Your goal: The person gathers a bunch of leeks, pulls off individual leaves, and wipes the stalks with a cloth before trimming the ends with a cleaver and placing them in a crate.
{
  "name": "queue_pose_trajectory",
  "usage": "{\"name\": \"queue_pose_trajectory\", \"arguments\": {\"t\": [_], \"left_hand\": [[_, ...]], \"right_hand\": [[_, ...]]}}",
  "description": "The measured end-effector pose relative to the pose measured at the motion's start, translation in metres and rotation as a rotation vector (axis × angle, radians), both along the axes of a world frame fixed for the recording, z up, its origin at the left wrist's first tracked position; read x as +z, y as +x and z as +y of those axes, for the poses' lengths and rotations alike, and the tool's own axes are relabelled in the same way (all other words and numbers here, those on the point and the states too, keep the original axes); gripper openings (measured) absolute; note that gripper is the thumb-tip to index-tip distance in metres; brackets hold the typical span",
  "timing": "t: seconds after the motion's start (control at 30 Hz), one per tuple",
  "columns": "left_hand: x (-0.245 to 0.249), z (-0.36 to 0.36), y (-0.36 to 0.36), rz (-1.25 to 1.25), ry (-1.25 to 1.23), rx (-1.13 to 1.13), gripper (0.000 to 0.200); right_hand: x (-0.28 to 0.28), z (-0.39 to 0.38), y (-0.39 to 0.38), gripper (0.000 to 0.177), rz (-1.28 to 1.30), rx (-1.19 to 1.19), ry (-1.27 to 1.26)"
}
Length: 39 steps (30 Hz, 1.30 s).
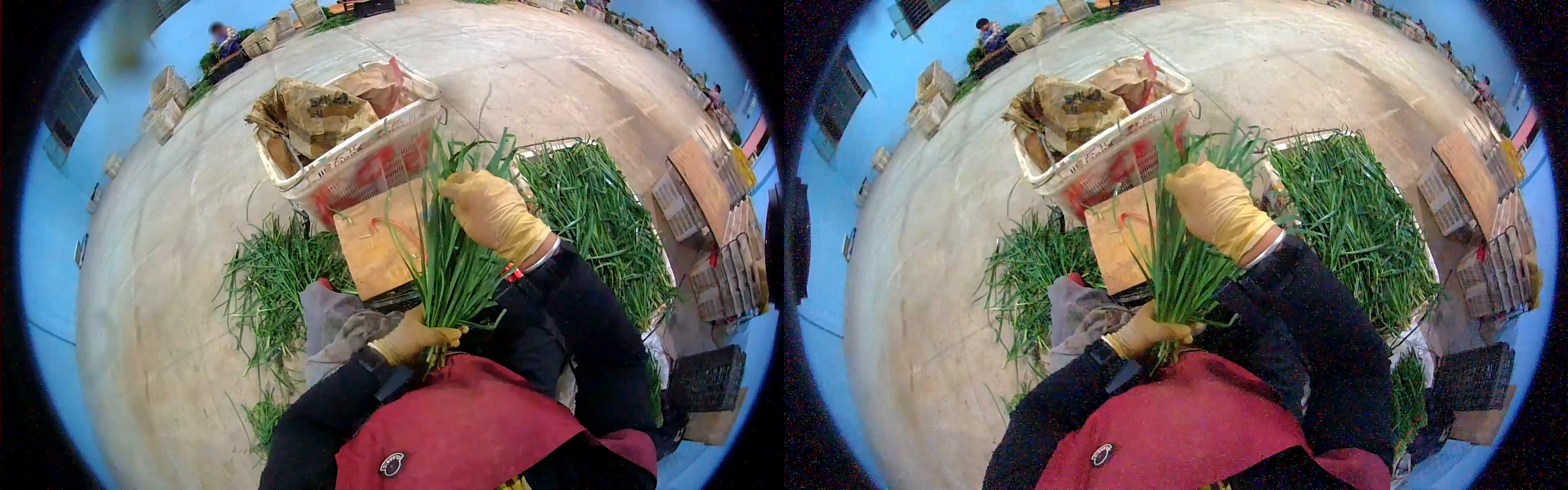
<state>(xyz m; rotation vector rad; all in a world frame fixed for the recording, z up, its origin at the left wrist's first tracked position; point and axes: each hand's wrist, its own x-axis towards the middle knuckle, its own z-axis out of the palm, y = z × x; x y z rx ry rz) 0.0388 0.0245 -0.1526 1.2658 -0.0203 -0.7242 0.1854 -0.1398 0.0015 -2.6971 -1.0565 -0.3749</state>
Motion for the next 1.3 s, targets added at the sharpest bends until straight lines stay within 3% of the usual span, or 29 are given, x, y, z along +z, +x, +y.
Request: {"name": "queue_pose_trajectory", "arguments": {"t": [0.07,0.27,0.37,0.47,0.53,0.57,0.7,0.77,0.83,0.93,1.0,1.03,1.1,1.13,1.17,1.3], "left_hand": [[0.0,0.002,-0.001,-0.001,-0.038,0.002,0.042],[0.003,0.006,-0.003,-0.006,-0.079,0.002,0.04],[0.009,0.007,-0.001,-0.03,-0.071,-0.007,0.039],[0.007,0.008,0.002,0.007,-0.113,0.039,0.039],[0.018,0.009,0.006,-0.003,-0.154,0.086,0.04],[0.024,0.01,0.01,0.006,-0.156,0.071,0.03],[0.027,0.019,0.002,0.047,-0.207,0.103,0.036],[0.026,0.027,0.003,0.067,-0.244,0.096,0.039],[0.022,0.035,0.007,0.079,-0.221,0.1,0.045],[0.012,0.039,0.014,0.04,-0.25,0.151,0.052],[0.017,0.039,0.018,0.129,-0.316,0.205,0.048],[0.02,0.038,0.019,0.176,-0.349,0.23,0.046],[0.01,0.039,0.022,0.163,-0.344,0.203,0.051],[0.008,0.038,0.025,0.153,-0.34,0.185,0.054],[0.011,0.035,0.024,0.104,-0.318,0.176,0.054],[0.033,0.02,0.013,-0.019,-0.194,0.166,0.046]], "right_hand": [[-0.007,0.001,0.005,0.019,0.015,0.09,-0.04],[-0.007,-0.002,0.009,0.016,0.09,0.004,-0.089],[-0.013,-0.005,0.01,0.015,0.298,0.005,0.134],[-0.023,-0.008,0.01,0.016,0.773,-0.044,0.705],[-0.008,-0.013,0.007,0.015,0.784,-0.035,0.761],[-0.005,-0.019,0.011,0.015,0.791,-0.022,0.789],[0.041,-0.055,0.009,0.019,0.833,-0.146,0.99],[0.061,-0.069,-0.009,0.02,0.683,-0.191,1.234],[0.047,-0.103,-0.019,0.022,0.313,0.093,1.035],[0.023,-0.128,-0.062,0.02,0.856,0.294,1.301],[-0.005,-0.132,-0.077,0.035,1.231,0.449,0.793],[-0.017,-0.121,-0.087,0.047,1.499,0.322,0.607],[-0.076,-0.094,-0.1,0.07,1.643,0.299,0.442],[-0.125,-0.085,-0.102,0.085,1.654,0.372,0.571],[-0.133,-0.065,-0.103,0.093,1.763,0.379,0.866],[-0.165,-0.032,-0.076,0.084,1.642,0.328,1.385]]}}
